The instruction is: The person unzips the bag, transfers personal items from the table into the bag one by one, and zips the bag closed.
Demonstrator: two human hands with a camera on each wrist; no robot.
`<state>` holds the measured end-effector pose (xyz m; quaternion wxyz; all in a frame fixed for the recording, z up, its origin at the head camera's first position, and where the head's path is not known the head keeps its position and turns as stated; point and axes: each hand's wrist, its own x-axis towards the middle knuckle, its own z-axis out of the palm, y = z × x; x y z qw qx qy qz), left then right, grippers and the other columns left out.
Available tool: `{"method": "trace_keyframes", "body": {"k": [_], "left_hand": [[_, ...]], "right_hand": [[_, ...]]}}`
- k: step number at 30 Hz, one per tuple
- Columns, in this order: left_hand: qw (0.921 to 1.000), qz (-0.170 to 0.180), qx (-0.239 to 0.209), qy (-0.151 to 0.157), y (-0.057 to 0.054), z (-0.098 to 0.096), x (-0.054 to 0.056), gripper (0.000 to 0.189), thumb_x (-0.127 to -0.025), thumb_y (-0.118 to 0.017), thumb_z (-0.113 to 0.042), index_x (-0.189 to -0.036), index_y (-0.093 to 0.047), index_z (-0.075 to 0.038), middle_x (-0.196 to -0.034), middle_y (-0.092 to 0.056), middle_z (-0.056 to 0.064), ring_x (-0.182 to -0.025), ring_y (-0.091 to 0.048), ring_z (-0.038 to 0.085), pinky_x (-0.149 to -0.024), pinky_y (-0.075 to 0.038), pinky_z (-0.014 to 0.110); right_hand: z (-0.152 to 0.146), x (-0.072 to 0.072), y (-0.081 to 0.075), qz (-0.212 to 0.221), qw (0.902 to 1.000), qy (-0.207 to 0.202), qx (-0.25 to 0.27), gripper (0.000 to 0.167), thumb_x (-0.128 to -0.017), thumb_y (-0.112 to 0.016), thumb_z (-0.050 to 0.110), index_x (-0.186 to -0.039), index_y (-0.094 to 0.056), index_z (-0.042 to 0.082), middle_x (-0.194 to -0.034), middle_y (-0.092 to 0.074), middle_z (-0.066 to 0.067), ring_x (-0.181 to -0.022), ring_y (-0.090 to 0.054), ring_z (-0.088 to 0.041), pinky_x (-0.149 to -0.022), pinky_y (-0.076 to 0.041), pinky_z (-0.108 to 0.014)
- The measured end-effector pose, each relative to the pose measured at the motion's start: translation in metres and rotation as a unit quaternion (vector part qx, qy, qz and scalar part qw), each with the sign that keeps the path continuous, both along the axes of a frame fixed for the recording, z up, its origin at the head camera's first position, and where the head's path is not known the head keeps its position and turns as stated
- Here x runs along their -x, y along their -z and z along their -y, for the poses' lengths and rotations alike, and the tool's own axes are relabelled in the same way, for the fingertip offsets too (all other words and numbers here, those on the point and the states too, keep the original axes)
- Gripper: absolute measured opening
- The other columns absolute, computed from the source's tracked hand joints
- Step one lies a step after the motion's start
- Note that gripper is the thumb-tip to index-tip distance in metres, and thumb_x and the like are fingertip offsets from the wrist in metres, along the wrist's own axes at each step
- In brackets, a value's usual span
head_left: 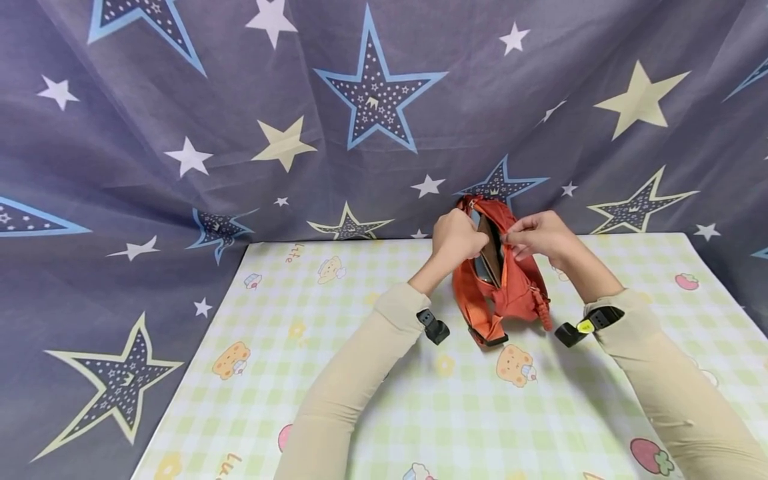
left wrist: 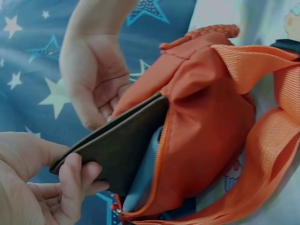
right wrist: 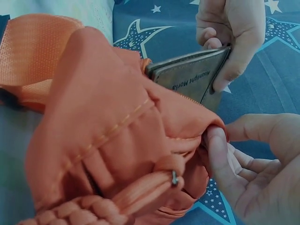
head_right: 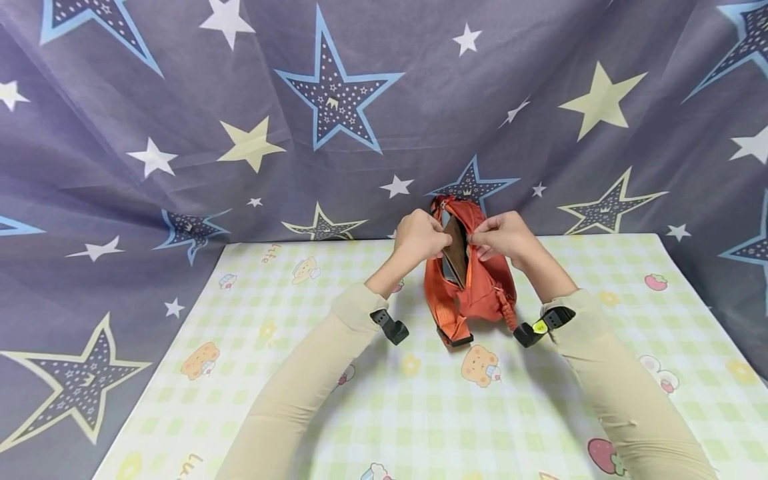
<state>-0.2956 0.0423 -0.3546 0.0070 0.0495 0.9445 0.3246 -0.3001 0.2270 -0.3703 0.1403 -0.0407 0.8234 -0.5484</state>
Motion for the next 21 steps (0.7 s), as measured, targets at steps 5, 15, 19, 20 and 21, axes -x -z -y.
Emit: {"method": "trace_keyframes", "body": {"k": [5,15,19,20,21], "left_hand": [[0.9998,0.013,-0.009,-0.012,0.0003,-0.0004,0.0011,0.053,-0.084,-0.071,-0.011,-0.041,-0.042,-0.02,-0.039,-0.051,-0.006,-0.043,-0.062,0.008,-0.038,-0.024,0.018],[0.9995,-0.001,-0.029,-0.015,0.0022,-0.0019,0.0033,0.053,-0.081,-0.063,-0.003,-0.041,-0.034,-0.019,-0.035,-0.041,-0.007,-0.037,-0.056,0.009,-0.045,-0.01,0.022],[0.9994,-0.027,-0.013,-0.017,0.0037,-0.0047,0.0021,0.051,-0.078,-0.064,-0.003,-0.04,-0.034,-0.02,-0.035,-0.034,-0.008,-0.033,-0.031,0.007,-0.045,-0.01,0.021],[0.9993,-0.032,-0.008,-0.018,0.0042,-0.005,0.0017,0.051,-0.078,-0.064,-0.004,-0.041,-0.034,-0.02,-0.036,-0.03,-0.008,-0.036,-0.024,0.007,-0.045,-0.01,0.021],[0.9991,-0.036,-0.005,-0.02,0.0048,-0.0052,0.0014,0.05,-0.078,-0.065,-0.004,-0.04,-0.035,-0.02,-0.037,-0.028,-0.008,-0.038,-0.021,0.007,-0.045,-0.011,0.021]], "right_hand": [[0.0007,0.0002,0.0016,0.009,0.9999,-0.003,-0.006,0.027,-0.099,-0.062,0.009,-0.11,-0.064,-0.015,-0.069,-0.07,0.007,-0.061,-0.066,-0.006,-0.064,-0.062,-0.027],[-0.0037,-0.0053,0.0063,0.054,0.9974,-0.046,-0.008,0.023,-0.098,-0.06,0.005,-0.109,-0.064,-0.015,-0.072,-0.071,0.005,-0.062,-0.068,-0.008,-0.065,-0.061,-0.025],[-0.0048,-0.0064,0.0019,0.049,0.9979,-0.043,0.006,0.017,-0.097,-0.06,0.003,-0.102,-0.066,-0.011,-0.069,-0.07,0.005,-0.06,-0.067,-0.008,-0.064,-0.061,-0.024],[-0.0049,-0.0067,0.0007,0.05,0.9978,-0.043,0.009,0.015,-0.097,-0.06,0.003,-0.101,-0.066,-0.011,-0.069,-0.07,0.005,-0.06,-0.067,-0.008,-0.063,-0.061,-0.024],[-0.0049,-0.0071,-0.0003,0.053,0.9976,-0.043,0.013,0.014,-0.096,-0.06,0.002,-0.1,-0.067,-0.01,-0.068,-0.07,0.005,-0.06,-0.067,-0.007,-0.063,-0.061,-0.024]]}}
